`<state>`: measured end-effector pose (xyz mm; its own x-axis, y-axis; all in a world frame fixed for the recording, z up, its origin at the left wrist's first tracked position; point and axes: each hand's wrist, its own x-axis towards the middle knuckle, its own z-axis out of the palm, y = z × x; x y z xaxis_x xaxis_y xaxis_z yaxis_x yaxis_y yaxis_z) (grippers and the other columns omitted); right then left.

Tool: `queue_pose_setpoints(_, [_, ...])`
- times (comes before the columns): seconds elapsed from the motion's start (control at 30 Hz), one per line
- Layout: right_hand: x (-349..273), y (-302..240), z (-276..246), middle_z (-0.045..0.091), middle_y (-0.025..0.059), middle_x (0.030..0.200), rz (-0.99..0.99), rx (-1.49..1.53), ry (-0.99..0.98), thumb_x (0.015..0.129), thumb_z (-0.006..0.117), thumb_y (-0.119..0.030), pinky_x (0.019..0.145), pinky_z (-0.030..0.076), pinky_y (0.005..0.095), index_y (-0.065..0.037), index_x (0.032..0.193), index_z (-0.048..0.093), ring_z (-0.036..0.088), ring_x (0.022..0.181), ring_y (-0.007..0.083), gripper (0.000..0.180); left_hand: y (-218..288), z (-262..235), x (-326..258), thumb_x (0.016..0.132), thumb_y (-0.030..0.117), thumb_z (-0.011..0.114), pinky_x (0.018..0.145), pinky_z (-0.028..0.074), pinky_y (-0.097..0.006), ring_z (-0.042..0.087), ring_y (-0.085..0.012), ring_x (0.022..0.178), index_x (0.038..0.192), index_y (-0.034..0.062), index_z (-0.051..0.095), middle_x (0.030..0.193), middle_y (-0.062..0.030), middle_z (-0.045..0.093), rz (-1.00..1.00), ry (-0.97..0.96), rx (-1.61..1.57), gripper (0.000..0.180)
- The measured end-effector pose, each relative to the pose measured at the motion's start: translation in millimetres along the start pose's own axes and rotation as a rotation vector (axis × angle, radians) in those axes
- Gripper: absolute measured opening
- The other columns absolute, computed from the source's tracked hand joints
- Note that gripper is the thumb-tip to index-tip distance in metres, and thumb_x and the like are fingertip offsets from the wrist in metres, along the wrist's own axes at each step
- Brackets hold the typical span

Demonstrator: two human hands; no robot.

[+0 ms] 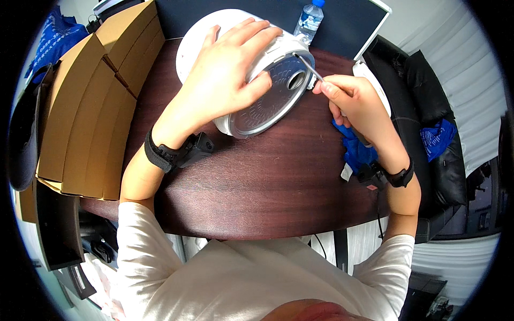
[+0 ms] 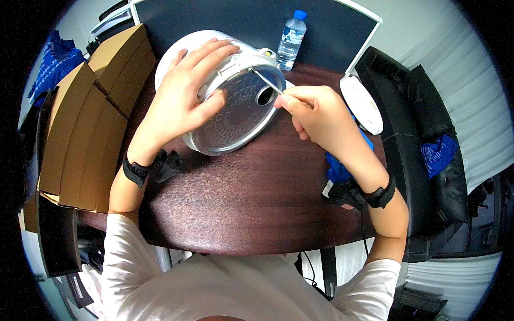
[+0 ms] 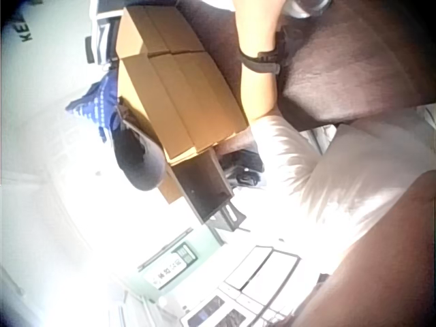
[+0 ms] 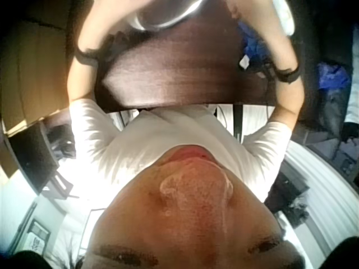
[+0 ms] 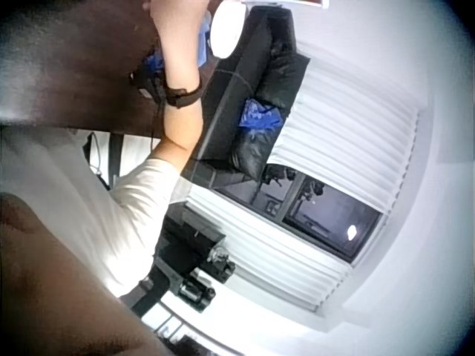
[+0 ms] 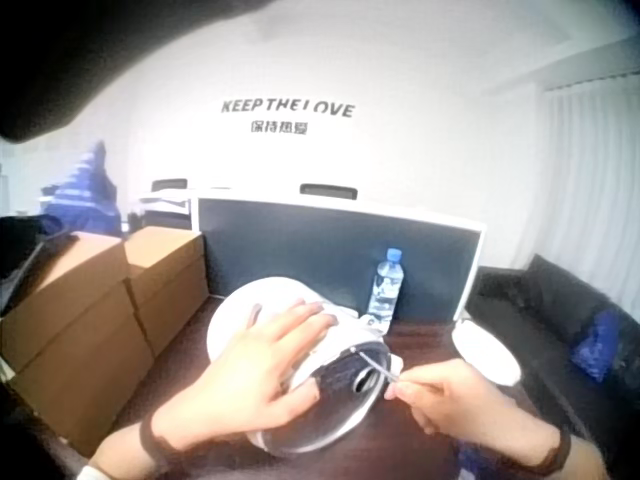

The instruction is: The person uses a screwdriver to remove screws from a white cylindrical appliance, then separates the lid from the base. They wipe the lid and the interior of the base with a blue cloth.

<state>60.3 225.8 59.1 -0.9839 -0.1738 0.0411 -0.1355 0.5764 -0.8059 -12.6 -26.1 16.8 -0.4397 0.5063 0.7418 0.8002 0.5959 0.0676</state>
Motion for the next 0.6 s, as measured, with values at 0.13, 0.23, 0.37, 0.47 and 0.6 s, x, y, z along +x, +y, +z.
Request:
queue_pose_setpoints(0.13, [-1, -1, -2, 0.058, 0.0006, 0.058, -0.061, -0.088, 0.012, 0.099, 0.061, -0.019, 0.048, 0.043, 0.0262, -0.004, 0.101, 0.073, 0.055, 0.049, 0.0107, 0.019, 0, 1, 0, 0.080, 0.029, 0.059, 0.114, 0.028, -0.065, 0.046, -0.0376, 0.138, 0.142, 0.0123, 0.051, 0.147, -0.0163, 0.050, 0.014, 0.002, 0.021, 0.065])
queue_pose_setpoints(0.23, [3, 3, -2, 0.061, 0.0048, 0.062, -0.572, -0.608, 0.284, 0.094, 0.063, -0.014, 0.052, 0.047, 0.0315, -0.007, 0.100, 0.073, 0.061, 0.054, 0.0195, 0.013, -1, 0, -1, 0.080, 0.029, 0.059, 0.114, 0.027, -0.065, 0.046, -0.0376, 0.138, 0.142, 0.0126, 0.051, 0.147, -0.0161, 0.050, 0.017, -0.002, 0.034, 0.065])
queue_pose_setpoints(0.37, [-3, -12, 6, 0.062, 0.0074, 0.071, -0.679, -1.239, 0.573, 0.085, 0.067, -0.012, 0.058, 0.050, 0.0366, -0.011, 0.093, 0.074, 0.065, 0.065, 0.0243, 0.011, -3, 2, -1, 0.080, 0.027, 0.059, 0.114, 0.026, -0.066, 0.045, -0.0373, 0.138, 0.143, 0.0128, 0.051, 0.148, -0.0159, 0.050, 0.010, 0.002, 0.020, 0.065])
queue_pose_setpoints(0.47, [-3, -13, 5, 0.063, 0.0076, 0.069, -0.718, -1.262, 0.600, 0.087, 0.067, -0.012, 0.058, 0.051, 0.0364, -0.010, 0.094, 0.073, 0.065, 0.063, 0.0244, 0.010, -2, 1, 0, 0.079, 0.027, 0.058, 0.114, 0.025, -0.067, 0.045, -0.0373, 0.138, 0.142, 0.0130, 0.051, 0.148, -0.0158, 0.050, 0.005, 0.007, 0.001, 0.065])
queue_pose_setpoints(0.6, [1, 2, -2, 0.065, 0.0097, 0.065, -0.410, -0.494, 0.201, 0.093, 0.066, -0.017, 0.054, 0.049, 0.0304, -0.006, 0.096, 0.073, 0.063, 0.057, 0.0250, 0.013, 1, 1, 1, 0.079, 0.026, 0.058, 0.114, 0.026, -0.067, 0.045, -0.0373, 0.138, 0.142, 0.0125, 0.051, 0.147, -0.0159, 0.050, -0.004, 0.008, 0.008, 0.064])
